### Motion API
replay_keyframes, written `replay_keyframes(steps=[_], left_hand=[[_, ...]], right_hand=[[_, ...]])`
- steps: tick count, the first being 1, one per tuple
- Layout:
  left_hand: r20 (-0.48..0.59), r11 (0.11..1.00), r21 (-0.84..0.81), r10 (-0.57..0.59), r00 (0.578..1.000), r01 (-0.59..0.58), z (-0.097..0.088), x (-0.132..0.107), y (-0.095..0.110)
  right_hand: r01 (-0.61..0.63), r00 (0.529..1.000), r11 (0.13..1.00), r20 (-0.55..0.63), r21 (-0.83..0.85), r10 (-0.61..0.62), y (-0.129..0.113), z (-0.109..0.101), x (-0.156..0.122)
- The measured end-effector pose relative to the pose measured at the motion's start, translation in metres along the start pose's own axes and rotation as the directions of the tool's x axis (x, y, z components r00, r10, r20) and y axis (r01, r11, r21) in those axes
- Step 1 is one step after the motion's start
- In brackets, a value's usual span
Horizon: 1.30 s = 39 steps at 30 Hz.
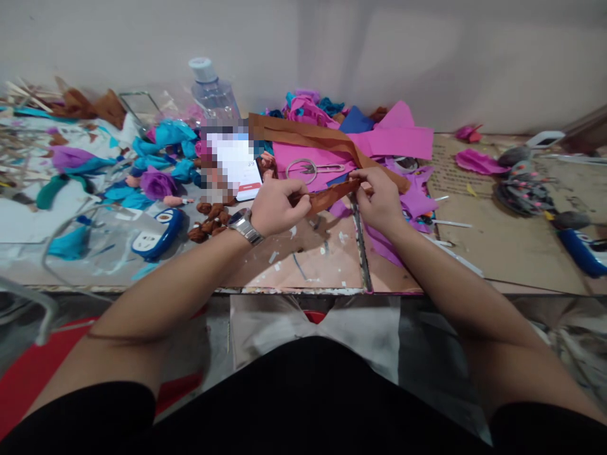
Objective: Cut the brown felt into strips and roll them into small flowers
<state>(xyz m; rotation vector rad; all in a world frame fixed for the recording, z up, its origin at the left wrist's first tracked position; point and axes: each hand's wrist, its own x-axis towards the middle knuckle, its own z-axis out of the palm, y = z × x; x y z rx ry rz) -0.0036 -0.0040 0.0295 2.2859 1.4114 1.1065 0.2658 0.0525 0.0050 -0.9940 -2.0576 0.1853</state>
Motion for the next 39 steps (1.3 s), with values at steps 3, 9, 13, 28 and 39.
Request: replay_keyframes(steps=[3, 9, 13, 28, 39], left_hand=[[0.028, 1.0, 0.013, 0.011, 1.0, -0.011, -0.001, 0.0, 0.0], [0.032, 1.0, 0.013, -0.011, 0.999, 0.011, -0.001, 0.0, -0.001], [0.034, 1.0, 0.012, -0.004, 0.999, 0.003, -0.002, -0.001, 0.0], [0.172, 0.995, 0.089, 0.032, 0.985, -0.048, 0.004, -0.001, -0.003], [0.268, 0.991, 0.116, 0.029, 0.963, -0.062, 0.008, -0.003, 0.001]], right_hand=[[-0.012, 1.0, 0.999, -0.003, 0.051, 0.012, 0.007, 0.004, -0.002], [-0.086, 0.993, 0.982, -0.061, 0.171, 0.098, 0.015, 0.009, -0.002], [-0.088, 0.989, 0.973, -0.101, 0.214, 0.112, 0.013, 0.009, -0.001], [-0.007, 0.999, 0.999, -0.054, -0.039, 0.005, 0.023, -0.003, 0.006], [0.174, 0.984, 0.984, 0.032, 0.048, -0.176, -0.018, -0.001, -0.001]])
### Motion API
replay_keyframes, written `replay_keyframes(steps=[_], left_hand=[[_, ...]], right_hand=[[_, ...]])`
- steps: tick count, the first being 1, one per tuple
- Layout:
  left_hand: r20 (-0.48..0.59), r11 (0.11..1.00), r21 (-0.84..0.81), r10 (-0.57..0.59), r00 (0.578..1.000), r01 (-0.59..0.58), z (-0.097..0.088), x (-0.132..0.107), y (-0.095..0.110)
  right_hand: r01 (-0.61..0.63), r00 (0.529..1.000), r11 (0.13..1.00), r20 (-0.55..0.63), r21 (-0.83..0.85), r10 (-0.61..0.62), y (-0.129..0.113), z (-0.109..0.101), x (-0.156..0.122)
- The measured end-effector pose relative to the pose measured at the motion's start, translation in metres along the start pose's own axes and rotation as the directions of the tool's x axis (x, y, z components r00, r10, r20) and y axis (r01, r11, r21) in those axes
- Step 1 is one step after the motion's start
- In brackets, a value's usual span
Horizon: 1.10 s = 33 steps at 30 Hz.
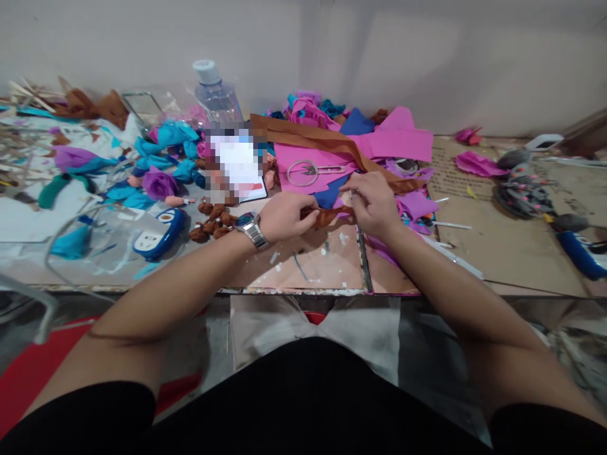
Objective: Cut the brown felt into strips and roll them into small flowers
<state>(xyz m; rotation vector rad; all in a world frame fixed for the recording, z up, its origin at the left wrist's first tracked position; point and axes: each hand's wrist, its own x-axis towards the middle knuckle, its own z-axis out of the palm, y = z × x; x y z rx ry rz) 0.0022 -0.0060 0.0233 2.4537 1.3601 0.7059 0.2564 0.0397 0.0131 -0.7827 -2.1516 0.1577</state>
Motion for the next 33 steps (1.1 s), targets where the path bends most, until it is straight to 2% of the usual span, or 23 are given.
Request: replay_keyframes(steps=[1, 4, 8, 18, 26, 29, 33], left_hand=[[0.01, 1.0, 0.002, 0.01, 1.0, -0.01, 0.0, 0.0, 0.001], [0.041, 0.999, -0.003, 0.042, 0.998, -0.042, 0.0, -0.001, 0.004], [0.062, 0.998, -0.043, 0.045, 0.997, -0.042, -0.001, -0.001, 0.006], [0.136, 0.986, -0.167, 0.011, 0.991, 0.012, -0.007, 0.0, 0.003], [0.21, 0.988, -0.138, 0.096, 0.973, -0.067, -0.011, 0.0, 0.002], [0.189, 0.985, -0.146, 0.118, 0.975, -0.091, -0.009, 0.0, 0.001], [0.179, 0.993, -0.081, 0.098, 0.979, -0.085, -0.009, 0.001, 0.0]], right_hand=[[0.04, 0.998, 0.999, 0.054, 0.027, -0.042, -0.007, 0.002, 0.0], [0.057, 0.98, 0.997, 0.189, 0.056, -0.066, -0.02, 0.01, -0.002], [0.044, 0.968, 0.999, 0.245, 0.024, -0.049, -0.02, 0.017, -0.006], [0.013, 0.971, 1.0, 0.241, 0.004, -0.014, -0.02, 0.014, -0.007], [0.02, 0.972, 1.0, 0.234, 0.0, -0.02, -0.019, 0.012, -0.007], [0.024, 0.969, 1.0, 0.247, -0.004, -0.022, -0.02, 0.013, -0.008], [0.033, 0.97, 0.999, 0.242, -0.007, -0.03, -0.02, 0.013, -0.008]])
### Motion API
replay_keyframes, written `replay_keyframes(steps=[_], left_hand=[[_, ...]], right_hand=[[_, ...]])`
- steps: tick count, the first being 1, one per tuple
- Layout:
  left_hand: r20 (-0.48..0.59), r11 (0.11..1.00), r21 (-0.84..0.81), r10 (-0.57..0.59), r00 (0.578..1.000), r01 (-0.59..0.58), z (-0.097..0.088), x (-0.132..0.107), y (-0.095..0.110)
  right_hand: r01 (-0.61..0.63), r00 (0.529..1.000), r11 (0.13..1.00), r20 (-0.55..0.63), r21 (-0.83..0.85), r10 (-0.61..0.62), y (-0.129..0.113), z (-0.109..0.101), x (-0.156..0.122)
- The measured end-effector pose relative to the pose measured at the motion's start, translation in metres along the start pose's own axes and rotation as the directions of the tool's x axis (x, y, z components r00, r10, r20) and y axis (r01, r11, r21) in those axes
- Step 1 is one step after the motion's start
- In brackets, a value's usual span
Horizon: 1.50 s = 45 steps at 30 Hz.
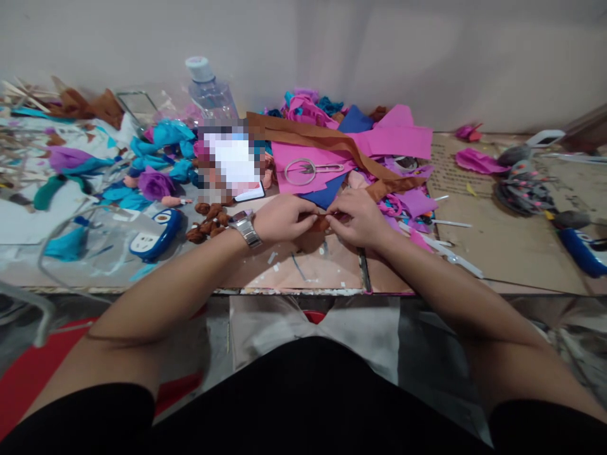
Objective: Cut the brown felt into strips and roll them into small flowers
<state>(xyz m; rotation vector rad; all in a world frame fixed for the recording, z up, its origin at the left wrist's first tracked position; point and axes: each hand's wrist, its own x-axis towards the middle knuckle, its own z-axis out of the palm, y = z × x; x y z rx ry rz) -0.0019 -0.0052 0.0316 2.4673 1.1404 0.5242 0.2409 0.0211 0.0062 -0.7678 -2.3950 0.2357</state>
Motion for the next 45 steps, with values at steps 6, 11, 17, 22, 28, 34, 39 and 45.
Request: replay_keyframes(steps=[6, 11, 17, 22, 28, 34, 39, 45], left_hand=[[-0.081, 0.981, 0.145, -0.114, 0.99, 0.125, -0.003, 0.002, -0.003], [-0.149, 0.937, 0.263, -0.194, 0.97, 0.228, -0.004, 0.002, -0.007], [-0.223, 0.919, 0.297, -0.197, 0.955, 0.259, -0.005, 0.001, -0.011], [-0.103, 0.981, 0.188, -0.03, 0.994, 0.049, -0.004, 0.001, -0.005], [-0.083, 0.982, 0.176, -0.06, 0.995, 0.074, -0.003, 0.003, -0.009], [-0.212, 0.968, 0.146, -0.171, 0.962, 0.204, -0.012, 0.005, -0.011], [-0.314, 0.935, 0.147, -0.265, 0.912, 0.323, -0.018, 0.004, -0.007], [-0.398, 0.9, 0.149, -0.325, 0.858, 0.41, -0.022, 0.002, -0.009]], right_hand=[[0.035, 0.997, 0.999, -0.062, 0.009, -0.034, 0.005, -0.003, 0.002], [0.015, 0.998, 1.0, -0.068, 0.001, -0.015, 0.007, -0.007, 0.004], [0.04, 0.995, 0.999, -0.092, 0.005, -0.039, 0.006, -0.007, 0.004], [0.057, 0.994, 0.998, -0.089, 0.009, -0.056, 0.004, -0.006, 0.004], [0.025, 0.995, 1.0, -0.101, 0.011, -0.023, 0.008, -0.008, 0.003], [-0.073, 0.985, 0.997, -0.154, -0.007, 0.071, 0.017, -0.011, 0.002], [-0.132, 0.971, 0.99, -0.196, 0.039, 0.138, 0.022, -0.012, 0.002], [-0.187, 0.961, 0.981, -0.197, 0.051, 0.193, 0.022, -0.014, 0.001]])
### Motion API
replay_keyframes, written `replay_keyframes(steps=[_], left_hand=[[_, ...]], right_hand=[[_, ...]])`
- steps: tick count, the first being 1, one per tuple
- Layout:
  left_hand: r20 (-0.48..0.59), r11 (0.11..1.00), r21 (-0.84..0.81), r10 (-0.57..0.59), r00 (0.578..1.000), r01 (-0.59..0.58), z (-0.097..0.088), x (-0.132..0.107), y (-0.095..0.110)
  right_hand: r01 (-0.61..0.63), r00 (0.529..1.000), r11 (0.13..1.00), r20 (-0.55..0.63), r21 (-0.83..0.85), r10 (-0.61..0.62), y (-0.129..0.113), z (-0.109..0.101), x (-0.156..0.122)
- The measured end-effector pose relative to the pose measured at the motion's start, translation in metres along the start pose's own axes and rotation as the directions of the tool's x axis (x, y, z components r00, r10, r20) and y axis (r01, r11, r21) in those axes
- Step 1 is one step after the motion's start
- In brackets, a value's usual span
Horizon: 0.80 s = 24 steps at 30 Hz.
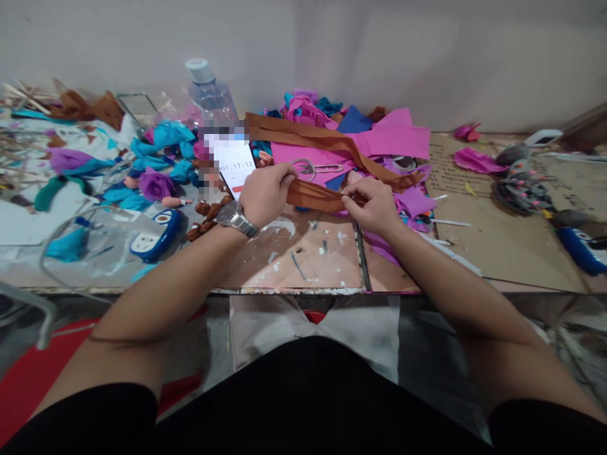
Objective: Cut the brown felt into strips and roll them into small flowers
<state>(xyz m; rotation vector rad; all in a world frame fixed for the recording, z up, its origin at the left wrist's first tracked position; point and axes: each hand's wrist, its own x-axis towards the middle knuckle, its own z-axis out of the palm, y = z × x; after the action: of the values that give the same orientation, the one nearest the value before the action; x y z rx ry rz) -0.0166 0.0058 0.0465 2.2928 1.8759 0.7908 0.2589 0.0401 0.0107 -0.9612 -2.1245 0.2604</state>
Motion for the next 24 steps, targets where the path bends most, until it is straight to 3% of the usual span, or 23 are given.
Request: replay_keyframes(steps=[2, 5, 9, 15, 24], left_hand=[[-0.026, 0.999, -0.026, 0.022, 0.999, -0.022, 0.001, -0.001, -0.001], [-0.055, 0.987, -0.039, 0.155, 0.986, -0.157, 0.006, -0.004, 0.0], [0.111, 0.924, -0.052, 0.383, 0.917, -0.379, 0.011, -0.011, 0.006], [0.312, 0.899, -0.193, 0.436, 0.844, -0.393, 0.013, -0.016, 0.014], [0.348, 0.897, -0.361, 0.382, 0.856, -0.254, 0.014, -0.015, 0.016]], right_hand=[[0.0, 1.0, 1.0, 0.013, 0.003, 0.0, -0.001, 0.0, 0.0], [0.06, 0.997, 0.998, 0.04, 0.009, -0.061, -0.005, 0.002, 0.0], [0.153, 0.981, 0.988, 0.115, 0.017, -0.154, -0.013, 0.006, -0.002], [0.192, 0.954, 0.981, 0.23, 0.028, -0.193, -0.021, 0.011, -0.007], [0.207, 0.954, 0.977, 0.212, 0.045, -0.212, -0.023, 0.015, -0.01]])
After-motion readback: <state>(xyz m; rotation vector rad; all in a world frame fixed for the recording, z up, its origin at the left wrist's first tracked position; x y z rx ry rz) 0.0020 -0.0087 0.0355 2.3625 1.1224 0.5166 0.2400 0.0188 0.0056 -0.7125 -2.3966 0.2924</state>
